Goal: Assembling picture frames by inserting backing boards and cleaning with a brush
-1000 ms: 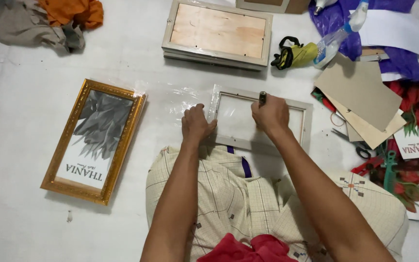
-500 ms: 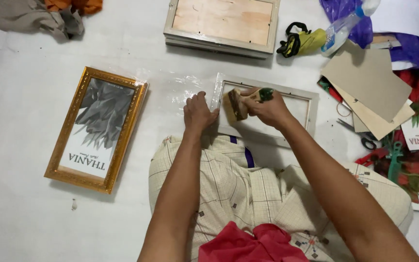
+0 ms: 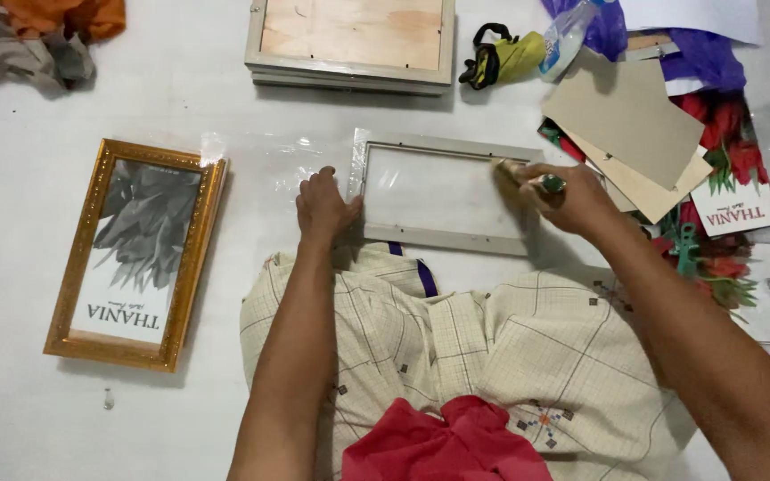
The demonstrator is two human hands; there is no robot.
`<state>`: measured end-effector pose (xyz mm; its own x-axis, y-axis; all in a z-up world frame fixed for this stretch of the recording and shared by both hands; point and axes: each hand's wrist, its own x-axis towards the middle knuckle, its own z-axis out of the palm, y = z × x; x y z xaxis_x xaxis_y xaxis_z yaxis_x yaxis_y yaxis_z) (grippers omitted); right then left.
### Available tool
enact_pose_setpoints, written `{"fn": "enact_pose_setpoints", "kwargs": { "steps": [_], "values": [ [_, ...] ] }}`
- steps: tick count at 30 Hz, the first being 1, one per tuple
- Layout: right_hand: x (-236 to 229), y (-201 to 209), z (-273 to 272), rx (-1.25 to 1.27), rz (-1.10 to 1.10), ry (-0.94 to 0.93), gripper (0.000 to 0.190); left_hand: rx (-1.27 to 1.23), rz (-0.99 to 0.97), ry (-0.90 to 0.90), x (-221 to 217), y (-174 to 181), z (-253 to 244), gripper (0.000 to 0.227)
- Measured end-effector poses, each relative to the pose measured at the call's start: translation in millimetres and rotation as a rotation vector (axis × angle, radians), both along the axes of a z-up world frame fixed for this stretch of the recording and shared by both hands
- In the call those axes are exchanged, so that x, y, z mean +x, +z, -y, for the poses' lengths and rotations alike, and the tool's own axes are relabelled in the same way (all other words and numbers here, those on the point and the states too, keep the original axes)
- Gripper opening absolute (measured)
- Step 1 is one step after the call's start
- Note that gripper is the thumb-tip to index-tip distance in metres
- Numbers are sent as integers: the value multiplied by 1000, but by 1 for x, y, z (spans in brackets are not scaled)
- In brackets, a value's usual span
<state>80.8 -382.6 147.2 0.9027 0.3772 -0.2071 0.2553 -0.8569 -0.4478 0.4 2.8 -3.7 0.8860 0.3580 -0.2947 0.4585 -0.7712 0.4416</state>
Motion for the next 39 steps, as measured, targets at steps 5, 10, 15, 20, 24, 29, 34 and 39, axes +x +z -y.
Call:
{"fn": "enact_pose_setpoints", "kwargs": {
  "steps": [5,10,15,20,24,29,34,39],
  "values": [
    [-21,25,-4,135,-203,-111,32,11,1,8,-8,16,3,76],
    [-6,2,12,90,-260,-186,35,28,-5,-8,-6,18,3,77],
    [-13,28,-2,315,-172,-237,35,-6,53,10,-6,20,2,77],
    [7,-17,15,285,-42,-365,27,-2,50,14,-6,17,3,76],
    [19,-19,17,471,-24,-410,21,-14,105,25,-7,6,-2,75],
    [-3,-19,-8,426,-230,-402,31,-12,107,28,-8,20,3,73],
    [0,-40,-39,387,156,-394,22,-12,102,47,-4,18,4,73],
    [-30,-71,-117,515,6,-444,24,-25,180,39,-4,7,4,70]
  ]
}}
